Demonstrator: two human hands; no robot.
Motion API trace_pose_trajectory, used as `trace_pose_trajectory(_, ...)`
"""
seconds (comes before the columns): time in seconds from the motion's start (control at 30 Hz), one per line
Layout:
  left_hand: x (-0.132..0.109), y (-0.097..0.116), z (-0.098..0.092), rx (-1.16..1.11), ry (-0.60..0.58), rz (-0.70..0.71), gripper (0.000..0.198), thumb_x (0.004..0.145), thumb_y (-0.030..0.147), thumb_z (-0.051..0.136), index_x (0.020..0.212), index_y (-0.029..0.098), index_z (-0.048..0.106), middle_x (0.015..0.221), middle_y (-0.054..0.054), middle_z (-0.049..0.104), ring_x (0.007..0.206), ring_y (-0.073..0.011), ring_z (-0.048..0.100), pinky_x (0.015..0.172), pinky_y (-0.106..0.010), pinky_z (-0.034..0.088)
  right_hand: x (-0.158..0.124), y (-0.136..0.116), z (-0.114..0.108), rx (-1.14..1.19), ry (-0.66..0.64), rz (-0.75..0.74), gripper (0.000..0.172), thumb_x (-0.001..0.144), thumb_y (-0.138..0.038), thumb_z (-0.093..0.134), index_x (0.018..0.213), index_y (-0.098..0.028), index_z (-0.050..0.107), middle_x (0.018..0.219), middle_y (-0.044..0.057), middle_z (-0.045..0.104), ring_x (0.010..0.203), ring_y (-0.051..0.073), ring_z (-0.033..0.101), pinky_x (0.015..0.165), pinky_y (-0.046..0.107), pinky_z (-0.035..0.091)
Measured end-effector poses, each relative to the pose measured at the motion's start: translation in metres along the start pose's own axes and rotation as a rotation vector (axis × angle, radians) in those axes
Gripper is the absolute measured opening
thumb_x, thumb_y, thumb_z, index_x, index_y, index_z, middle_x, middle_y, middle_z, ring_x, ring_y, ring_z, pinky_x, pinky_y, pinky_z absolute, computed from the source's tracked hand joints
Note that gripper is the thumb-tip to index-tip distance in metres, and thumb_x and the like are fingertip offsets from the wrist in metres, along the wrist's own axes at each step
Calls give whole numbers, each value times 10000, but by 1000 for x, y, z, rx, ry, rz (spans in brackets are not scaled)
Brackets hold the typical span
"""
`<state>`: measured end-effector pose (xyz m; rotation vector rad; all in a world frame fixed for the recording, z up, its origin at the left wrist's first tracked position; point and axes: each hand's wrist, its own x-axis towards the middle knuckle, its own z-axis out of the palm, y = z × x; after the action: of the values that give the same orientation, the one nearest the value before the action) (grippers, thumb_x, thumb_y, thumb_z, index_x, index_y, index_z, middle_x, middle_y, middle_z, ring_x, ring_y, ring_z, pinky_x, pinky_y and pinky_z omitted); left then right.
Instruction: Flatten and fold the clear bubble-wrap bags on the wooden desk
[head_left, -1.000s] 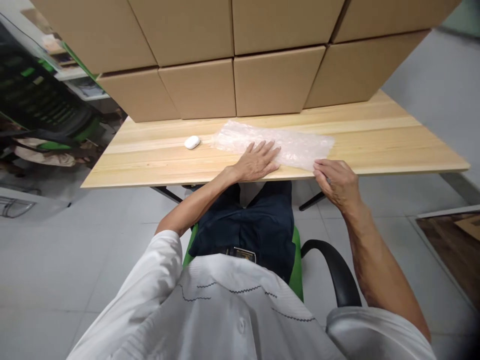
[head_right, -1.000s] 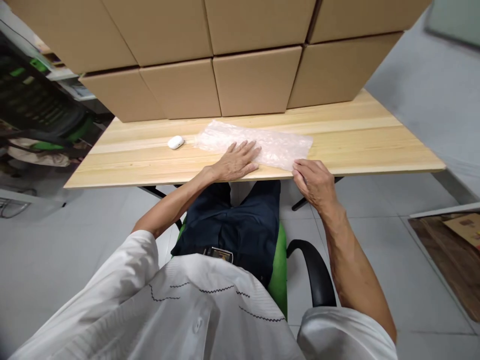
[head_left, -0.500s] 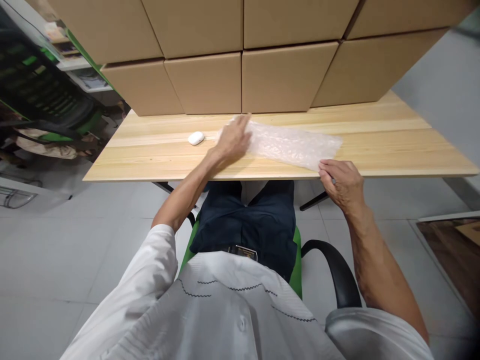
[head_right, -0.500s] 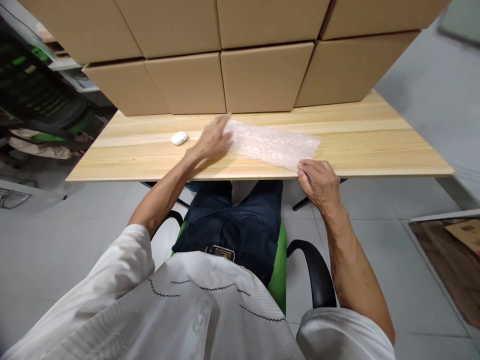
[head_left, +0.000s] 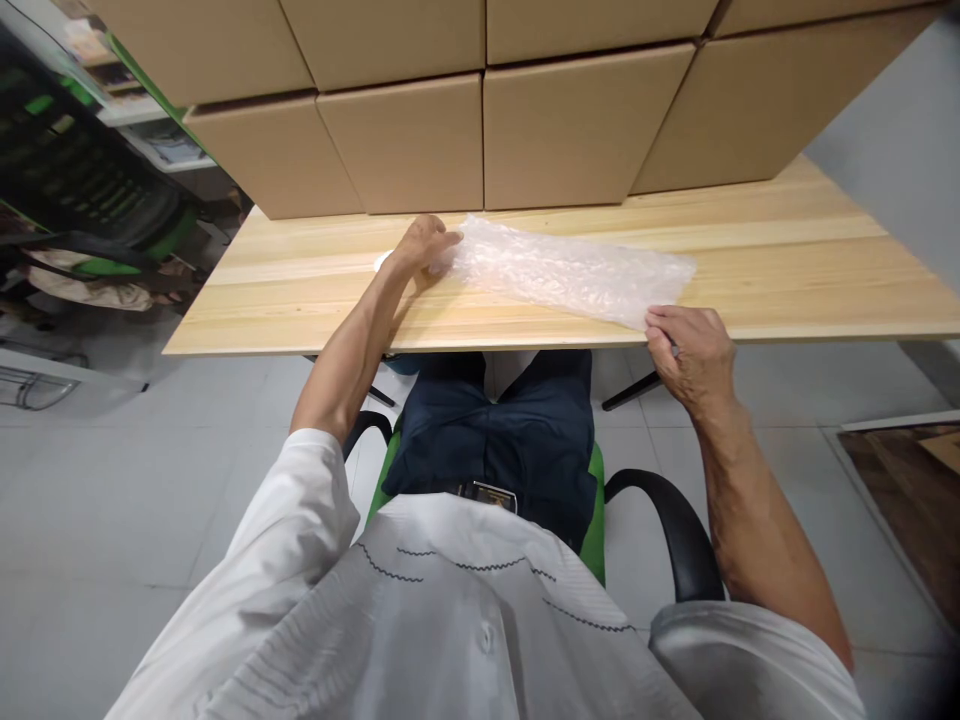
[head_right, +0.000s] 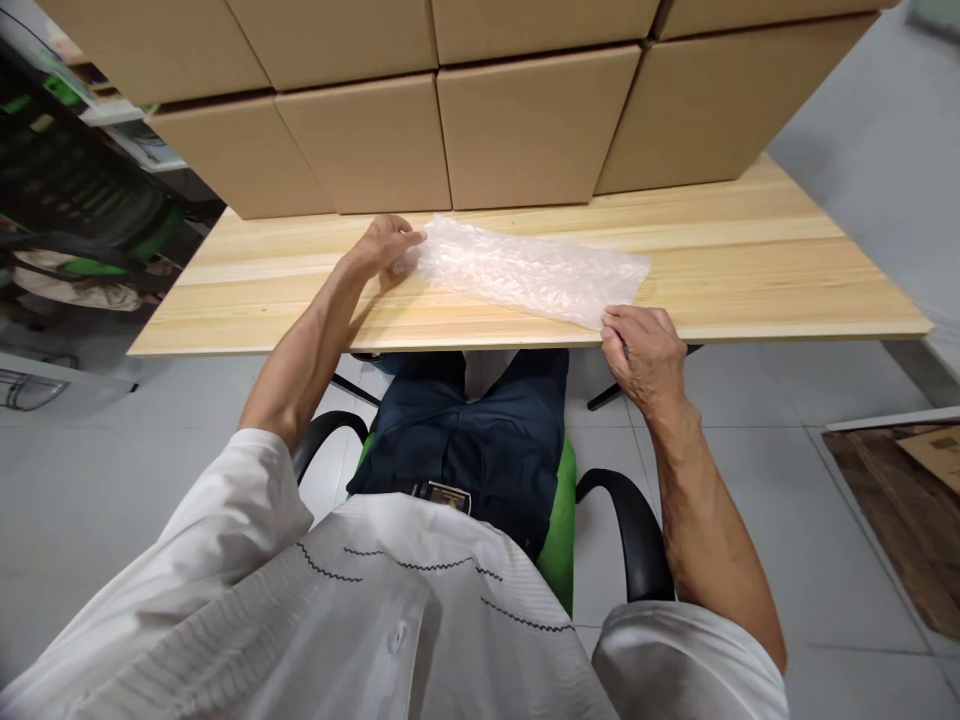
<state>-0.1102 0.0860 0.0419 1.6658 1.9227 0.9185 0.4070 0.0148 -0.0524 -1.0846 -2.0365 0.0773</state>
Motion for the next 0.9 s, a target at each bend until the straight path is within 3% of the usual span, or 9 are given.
trace_pose_trajectory(0.1,-3,11,-4,-69,-57,-118,368,1041,249,865,752,243,636,704,-31,651,901,-258,797,899,-426,632,0,-3,-2,10,-20,27,245,1196,-439,593,1113,-367,813,1322,153,956,1325,433,879,1223,706,640)
trace_pose_trajectory(0.17,-4,16,-6,-103,-93,-143,413,1016,215,881,719,266,598,591,26,537,782,-187,668,815,-364,550,0,-2,-2,19,-21,24,242,1193,-434,598,1141,-358,822,1354,157,949,1341,435,878,1225,702,640)
trace_pose_trajectory(0.3,0,24,-5,-226,-70,-107,362,981,154,832,742,263,582,603,39,512,738,-153,554,758,-327,463,-2,3,1,-17,36,-52,297,1219,-448,595,1164,-305,850,1340,184,963,1290,419,907,1177,660,675)
trace_pose_trajectory(0.43,5,33,3,-330,-37,-130,324,966,99,752,776,247,536,669,43,487,682,-140,571,763,-325,529,-2,6,4,-66,65,-104,361,1253,-490,566,1144,-276,836,1299,188,975,1258,383,929,1149,595,693)
trace_pose_trajectory(0.57,2,40,7,-386,-27,-187,207,977,95,727,916,233,586,745,32,576,683,-146,647,806,-358,643,-2,7,6,-84,82,-110,372,1253,-491,551,1135,-275,830,1270,180,978,1250,374,937,1139,578,697)
trace_pose_trajectory(0.67,-9,42,6,-398,-50,-180,182,961,176,803,1079,233,677,867,-8,713,793,-203,793,854,-385,707,-2,5,5,-88,93,-123,373,1252,-484,554,1127,-275,837,1265,171,982,1227,377,945,1125,580,702)
trace_pose_trajectory(0.8,-28,46,2,-345,-105,-131,476,961,311,859,1427,243,789,1107,-94,876,1026,-304,926,916,-417,753,-2,0,1,-59,51,-86,324,1253,-451,575,1157,-298,844,1334,188,973,1290,397,924,1177,622,680)
trace_pose_trajectory(0.9,-38,49,2,-304,-115,-110,648,998,378,842,1630,257,763,1217,-125,922,1035,-306,951,917,-418,763,-1,-4,-1,-49,23,-33,315,1237,-450,571,1146,-315,842,1352,191,968,1309,410,907,1198,656,663)
